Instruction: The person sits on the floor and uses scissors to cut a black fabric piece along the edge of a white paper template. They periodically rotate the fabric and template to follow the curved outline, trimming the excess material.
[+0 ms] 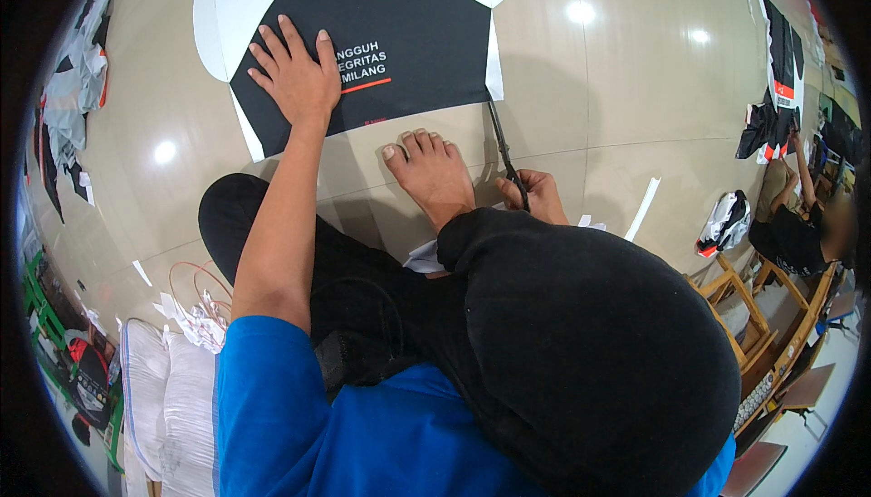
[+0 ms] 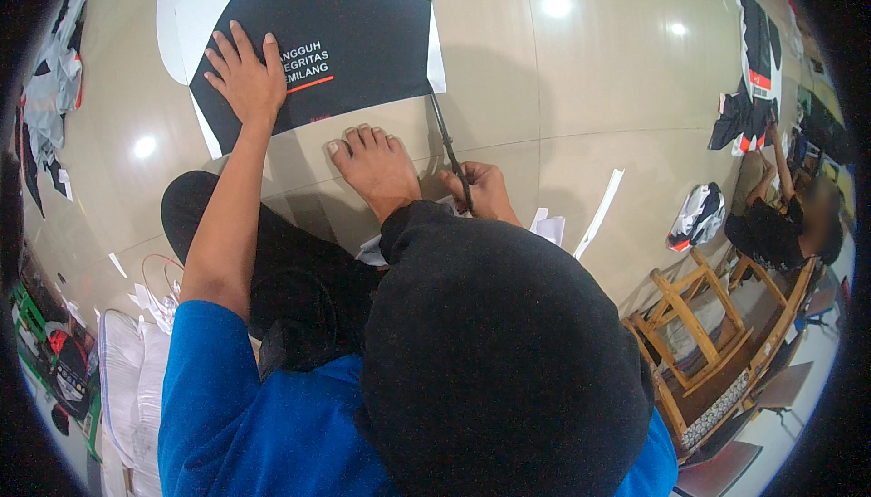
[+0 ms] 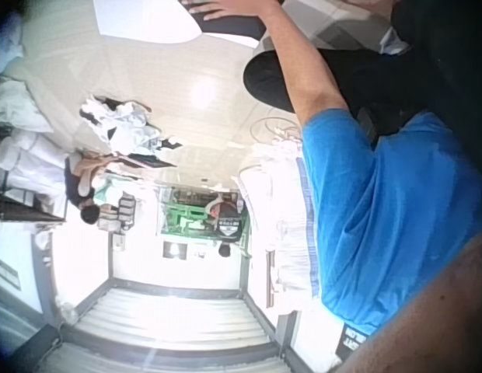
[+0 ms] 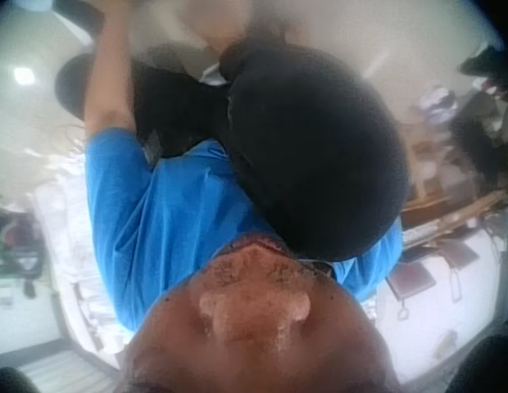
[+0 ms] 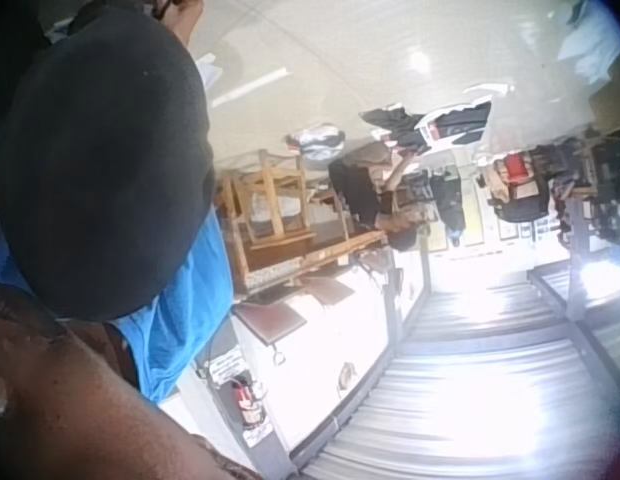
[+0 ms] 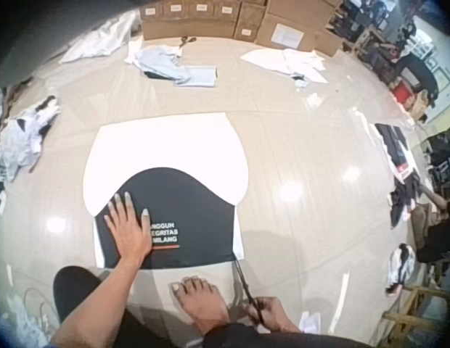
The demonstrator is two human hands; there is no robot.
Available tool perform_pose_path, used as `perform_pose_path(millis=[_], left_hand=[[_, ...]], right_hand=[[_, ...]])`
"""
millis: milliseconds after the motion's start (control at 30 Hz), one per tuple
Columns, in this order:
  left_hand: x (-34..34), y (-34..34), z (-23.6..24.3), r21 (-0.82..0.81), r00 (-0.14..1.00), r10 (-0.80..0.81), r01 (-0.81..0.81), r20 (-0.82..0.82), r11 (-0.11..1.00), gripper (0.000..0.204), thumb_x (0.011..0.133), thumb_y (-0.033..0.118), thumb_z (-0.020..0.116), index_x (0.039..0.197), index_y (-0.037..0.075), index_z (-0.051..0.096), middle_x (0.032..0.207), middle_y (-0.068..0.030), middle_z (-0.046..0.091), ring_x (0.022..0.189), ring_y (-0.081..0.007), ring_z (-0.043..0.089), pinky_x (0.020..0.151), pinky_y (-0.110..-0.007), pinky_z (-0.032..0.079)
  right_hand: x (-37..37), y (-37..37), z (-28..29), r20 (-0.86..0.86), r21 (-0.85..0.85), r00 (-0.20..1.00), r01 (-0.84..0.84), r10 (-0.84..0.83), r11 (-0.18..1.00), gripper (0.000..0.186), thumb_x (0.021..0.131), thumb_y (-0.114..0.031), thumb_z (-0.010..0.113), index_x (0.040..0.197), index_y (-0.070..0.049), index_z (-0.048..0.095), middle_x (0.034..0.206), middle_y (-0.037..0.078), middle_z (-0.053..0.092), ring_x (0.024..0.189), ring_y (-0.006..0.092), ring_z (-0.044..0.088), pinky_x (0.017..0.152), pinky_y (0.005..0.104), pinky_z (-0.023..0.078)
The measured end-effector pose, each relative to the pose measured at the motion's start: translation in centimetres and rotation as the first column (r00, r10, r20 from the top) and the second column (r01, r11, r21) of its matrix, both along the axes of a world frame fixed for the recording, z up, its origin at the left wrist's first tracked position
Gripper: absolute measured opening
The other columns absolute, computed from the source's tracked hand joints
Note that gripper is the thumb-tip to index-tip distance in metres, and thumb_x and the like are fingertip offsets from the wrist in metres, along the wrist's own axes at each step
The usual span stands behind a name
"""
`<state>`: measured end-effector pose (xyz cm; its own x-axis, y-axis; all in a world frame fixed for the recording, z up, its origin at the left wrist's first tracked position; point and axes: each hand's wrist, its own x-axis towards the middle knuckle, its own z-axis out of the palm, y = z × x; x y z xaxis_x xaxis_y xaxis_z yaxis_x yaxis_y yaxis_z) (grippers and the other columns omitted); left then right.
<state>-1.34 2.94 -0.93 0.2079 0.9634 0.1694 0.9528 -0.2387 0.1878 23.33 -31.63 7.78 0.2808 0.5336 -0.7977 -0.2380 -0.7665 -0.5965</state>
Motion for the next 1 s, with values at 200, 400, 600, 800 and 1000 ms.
perform_pose_path(millis=[200, 400, 600, 800, 1000], left_hand=[[0.5, -0.1, 0.6, -0.027, 1.0, 0.003, -0.003, 0.016, 1.0, 0.08, 0.113, 0.059, 0.04, 0.175, 0.011, 0.032, 0.18, -0.0263, 0.026, 0.167, -0.0526, 0.017, 0.133, -0.069, 0.009], [0.5, -0.1, 0.8, -0.033, 1.0, 0.012, -0.011, 0.011, 0.999, 0.079, 0.113, 0.06, 0.041, 0.175, 0.012, 0.031, 0.18, -0.027, 0.025, 0.167, -0.0525, 0.017, 0.132, -0.07, 0.011], [0.5, -0.2, 1.2, -0.045, 1.0, 0.022, -0.021, 0.005, 0.999, 0.078, 0.114, 0.058, 0.042, 0.175, 0.011, 0.032, 0.18, -0.0271, 0.025, 0.167, -0.0525, 0.018, 0.132, -0.07, 0.011], [1.1, -0.3, 1.5, -0.058, 1.0, 0.024, -0.023, 0.002, 0.998, 0.079, 0.113, 0.058, 0.043, 0.175, 0.011, 0.031, 0.18, -0.0268, 0.025, 0.167, -0.052, 0.018, 0.132, -0.07, 0.011], [0.8, -0.4, 2.1, -0.09, 0.999, 0.036, -0.036, 0.002, 0.995, 0.078, 0.113, 0.054, 0.044, 0.175, 0.009, 0.03, 0.181, -0.026, 0.023, 0.167, -0.0519, 0.016, 0.133, -0.069, 0.01]], right_hand=[[0.0, -1.4, -2.2, -0.036, 0.065, 0.999, 0.025, -0.023, 0.998, 0.033, 0.099, -0.027, 0.085, 0.083, 0.0, 0.073, 0.063, 0.003, 0.064, 0.051, 0.0101, 0.056, 0.048, 0.0289, 0.041], [-1.0, -1.3, -2.4, -0.039, 0.046, 0.997, 0.063, -0.062, 0.997, 0.034, 0.098, -0.028, 0.086, 0.085, 0.001, 0.073, 0.066, 0.003, 0.065, 0.054, 0.0104, 0.058, 0.049, 0.0293, 0.041], [-2.0, -0.4, -0.5, 0.005, -0.022, 0.999, 0.051, -0.051, 0.998, 0.039, 0.095, -0.035, 0.087, 0.087, 0.001, 0.075, 0.067, 0.002, 0.065, 0.057, 0.0095, 0.057, 0.052, 0.0288, 0.04], [-2.8, -0.9, -3.0, -0.027, 0.046, 0.993, 0.12, -0.118, 0.992, 0.037, 0.098, -0.033, 0.084, 0.087, 0.001, 0.075, 0.069, 0.002, 0.066, 0.059, 0.0092, 0.056, 0.054, 0.0283, 0.041], [-3.5, 1.1, -1.7, -0.054, 0.037, 0.986, 0.161, -0.159, 0.986, 0.035, 0.098, -0.031, 0.084, 0.088, 0.002, 0.074, 0.071, 0.003, 0.067, 0.062, 0.0096, 0.058, 0.056, 0.0284, 0.043]])
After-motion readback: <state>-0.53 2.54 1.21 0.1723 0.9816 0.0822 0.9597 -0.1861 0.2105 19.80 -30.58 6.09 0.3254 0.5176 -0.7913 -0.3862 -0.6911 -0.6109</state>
